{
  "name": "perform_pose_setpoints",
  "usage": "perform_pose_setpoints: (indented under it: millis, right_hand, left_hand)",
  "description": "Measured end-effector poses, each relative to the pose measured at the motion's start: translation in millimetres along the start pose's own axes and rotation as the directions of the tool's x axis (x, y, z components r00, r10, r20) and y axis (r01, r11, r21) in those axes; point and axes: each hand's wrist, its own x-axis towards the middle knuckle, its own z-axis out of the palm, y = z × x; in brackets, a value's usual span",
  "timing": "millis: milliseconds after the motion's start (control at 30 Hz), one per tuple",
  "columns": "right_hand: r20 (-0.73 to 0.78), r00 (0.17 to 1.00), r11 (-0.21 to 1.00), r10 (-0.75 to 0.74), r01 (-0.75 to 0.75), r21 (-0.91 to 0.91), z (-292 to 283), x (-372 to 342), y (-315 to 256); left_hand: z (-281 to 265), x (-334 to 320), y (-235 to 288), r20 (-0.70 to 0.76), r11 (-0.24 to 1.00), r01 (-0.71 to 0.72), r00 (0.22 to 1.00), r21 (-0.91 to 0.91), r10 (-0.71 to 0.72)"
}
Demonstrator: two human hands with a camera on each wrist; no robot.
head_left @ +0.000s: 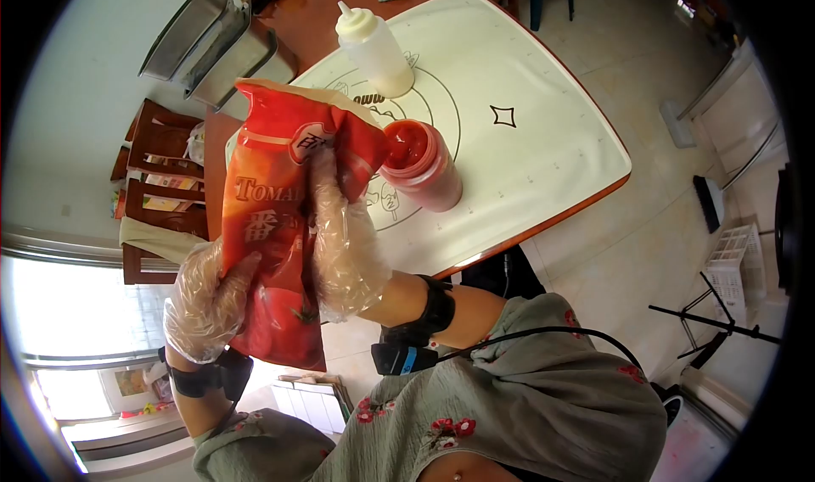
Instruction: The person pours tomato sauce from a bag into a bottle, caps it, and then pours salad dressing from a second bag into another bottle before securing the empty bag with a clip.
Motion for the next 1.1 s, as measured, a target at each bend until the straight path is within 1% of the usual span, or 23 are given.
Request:
perform_pose_setpoints:
  millis: [67,133,233,267,367,400,433,500,533,600,667,700,733,767,800,833,867,900,933,967,1033,1067,1100]
  right_hand:
    - [0.039,0.998,0.992,-0.056,0.060,-0.113,-8.6,5.2,-0.5]
    - [0.067,0.996,0.983,-0.059,0.070,-0.172,-14.7,7.9,-2.4]
    - [0.109,0.992,0.963,-0.063,0.089,-0.254,-22.0,10.6,-7.3]
    - [0.100,0.993,0.954,-0.063,0.089,-0.285,-21.7,10.3,-9.6]
    - [0.024,0.998,0.920,-0.064,0.068,-0.387,-11.9,4.4,-19.6]
    - [-0.001,0.999,0.869,-0.033,0.028,-0.493,-4.2,-1.3,-27.0]
    - [-0.029,1.000,0.806,-0.007,-0.011,-0.592,5.5,-8.2,-36.3]
    - [-0.002,1.000,0.761,-0.019,0.013,-0.649,7.6,-11.3,-37.2]
    - [0.054,0.997,0.787,-0.052,0.075,-0.612,0.6,-8.4,-28.9]
    - [0.193,0.979,0.808,-0.065,0.165,-0.565,-11.1,-4.5,-21.6]
    - [0.231,0.969,0.581,-0.083,0.236,-0.779,-13.0,-2.3,-20.2]
    - [0.258,0.963,0.446,-0.083,0.267,-0.854,-11.5,-2.6,-18.7]
    - [0.293,0.956,0.582,-0.007,0.242,-0.776,-3.2,-4.5,-17.4]
    - [0.406,0.914,0.507,-0.015,0.357,-0.785,-1.8,-1.4,-14.6]
    - [0.411,0.911,0.498,0.044,0.337,-0.799,0.8,0.9,-12.0]
    - [0.414,0.904,0.485,0.103,0.317,-0.815,4.0,3.3,-10.0]
    - [0.462,0.874,0.455,0.149,0.354,-0.817,7.6,6.9,-9.0]
    - [0.588,0.806,0.387,0.071,0.521,-0.761,3.6,15.2,-1.8]
    - [0.566,0.816,0.417,0.117,0.476,-0.774,2.7,17.5,3.4]
    - [0.541,0.825,0.441,0.164,0.429,-0.788,1.6,19.3,7.0]
    - [0.542,0.794,0.315,0.274,0.458,-0.831,-7.0,27.1,14.1]
    - [0.534,0.780,0.252,0.326,0.473,-0.845,-11.1,29.1,17.2]
    - [0.524,0.777,0.215,0.350,0.478,-0.852,-14.6,28.7,19.7]
  left_hand:
    - [4.2,-2.2,-3.1,-0.037,1.000,0.004,0.999,-0.030,-0.005]
    - [7.4,-1.1,-2.8,-0.054,0.998,0.007,0.999,-0.067,-0.010]
    - [11.2,2.8,5.8,-0.025,0.989,0.109,0.993,-0.095,-0.112]
    - [15.1,1.5,3.3,-0.057,0.991,0.093,0.993,-0.097,-0.099]
    - [24.2,-5.0,-0.9,-0.107,0.957,0.188,0.971,-0.219,-0.215]
    - [33.0,-14.4,-10.6,-0.180,0.961,0.177,0.960,-0.214,-0.217]
    - [38.1,-15.9,-12.2,-0.174,0.926,0.203,0.948,-0.317,-0.268]
    - [47.1,-18.6,-13.5,-0.143,0.822,0.249,0.919,-0.512,-0.368]
    - [57.6,-27.3,-20.0,-0.098,0.688,0.361,0.842,-0.629,-0.531]
    - [78.5,-39.4,-32.8,-0.076,0.641,0.323,0.855,-0.697,-0.513]
    - [100.3,-44.4,-42.9,-0.126,0.584,0.253,0.838,-0.771,-0.530]
    - [104.2,-47.6,-41.9,-0.113,0.592,0.290,0.828,-0.752,-0.549]
    - [118.4,-52.2,-49.0,-0.163,0.588,0.238,0.822,-0.773,-0.546]
    - [129.9,-56.0,-54.6,-0.215,0.586,0.185,0.810,-0.789,-0.545]
    - [127.3,-56.8,-49.0,-0.152,0.520,0.214,0.805,-0.827,-0.573]
    - [135.1,-57.0,-52.2,-0.210,0.526,0.153,0.797,-0.836,-0.567]
    - [137.3,-58.6,-51.2,-0.240,0.506,0.109,0.782,-0.856,-0.574]
    - [137.3,-58.0,-49.0,-0.270,0.485,0.061,0.767,-0.873,-0.582]
    - [133.8,-58.8,-46.6,-0.285,0.495,0.061,0.755,-0.867,-0.591]
    - [130.1,-56.5,-41.4,-0.337,0.430,-0.062,0.723,-0.901,-0.603]
    - [118.1,-49.9,-31.6,-0.426,0.291,-0.312,0.646,-0.904,-0.633]
    - [107.6,-49.2,-30.8,-0.393,0.239,-0.320,0.618,-0.917,-0.681]
    - [105.0,-50.0,-35.4,-0.409,0.250,-0.332,0.618,-0.910,-0.672]
